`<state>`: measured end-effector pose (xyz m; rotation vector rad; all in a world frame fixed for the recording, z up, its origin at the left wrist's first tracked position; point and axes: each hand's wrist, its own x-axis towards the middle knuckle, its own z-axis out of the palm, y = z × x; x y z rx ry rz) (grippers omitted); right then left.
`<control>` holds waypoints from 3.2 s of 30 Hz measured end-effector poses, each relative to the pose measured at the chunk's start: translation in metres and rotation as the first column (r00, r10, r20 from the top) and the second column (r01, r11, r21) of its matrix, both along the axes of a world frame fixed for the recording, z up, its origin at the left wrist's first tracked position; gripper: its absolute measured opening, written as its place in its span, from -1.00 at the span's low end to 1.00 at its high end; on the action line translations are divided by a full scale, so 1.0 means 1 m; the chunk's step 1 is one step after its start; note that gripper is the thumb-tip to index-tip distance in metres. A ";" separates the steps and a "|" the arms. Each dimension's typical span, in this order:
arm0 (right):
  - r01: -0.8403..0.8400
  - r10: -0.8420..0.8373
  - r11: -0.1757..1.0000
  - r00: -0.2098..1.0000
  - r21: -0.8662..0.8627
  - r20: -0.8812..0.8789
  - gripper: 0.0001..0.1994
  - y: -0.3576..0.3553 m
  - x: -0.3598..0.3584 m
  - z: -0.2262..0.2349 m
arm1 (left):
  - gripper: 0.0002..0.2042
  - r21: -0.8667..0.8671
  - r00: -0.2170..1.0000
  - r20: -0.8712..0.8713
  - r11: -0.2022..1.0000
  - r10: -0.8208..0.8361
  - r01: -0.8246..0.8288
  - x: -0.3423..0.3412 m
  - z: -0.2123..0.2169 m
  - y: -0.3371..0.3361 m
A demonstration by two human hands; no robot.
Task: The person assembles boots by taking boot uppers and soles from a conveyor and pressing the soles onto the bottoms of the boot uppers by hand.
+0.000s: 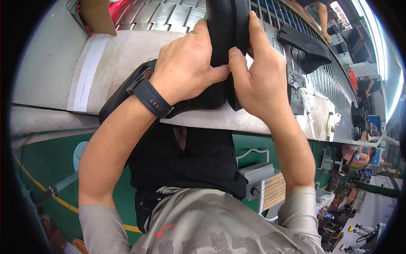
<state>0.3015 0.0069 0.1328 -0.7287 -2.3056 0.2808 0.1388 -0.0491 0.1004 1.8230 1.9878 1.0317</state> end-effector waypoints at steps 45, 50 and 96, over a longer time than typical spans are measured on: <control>0.039 -0.154 0.675 0.984 -0.737 -0.089 -0.60 0.045 -0.001 -0.045 | -0.38 -0.109 0.957 0.044 0.951 -0.286 0.289 0.028 -0.052 -0.015; 0.055 -0.210 0.687 0.970 -0.725 -0.126 -0.65 0.041 -0.005 -0.049 | -0.37 -0.154 0.954 0.051 0.941 -0.297 0.301 0.027 -0.052 -0.014; -0.934 -0.076 0.141 0.320 -0.328 -0.944 -0.49 0.038 0.033 -0.012 | -0.40 -0.150 0.771 -0.619 0.986 -0.146 0.066 0.054 0.136 -0.027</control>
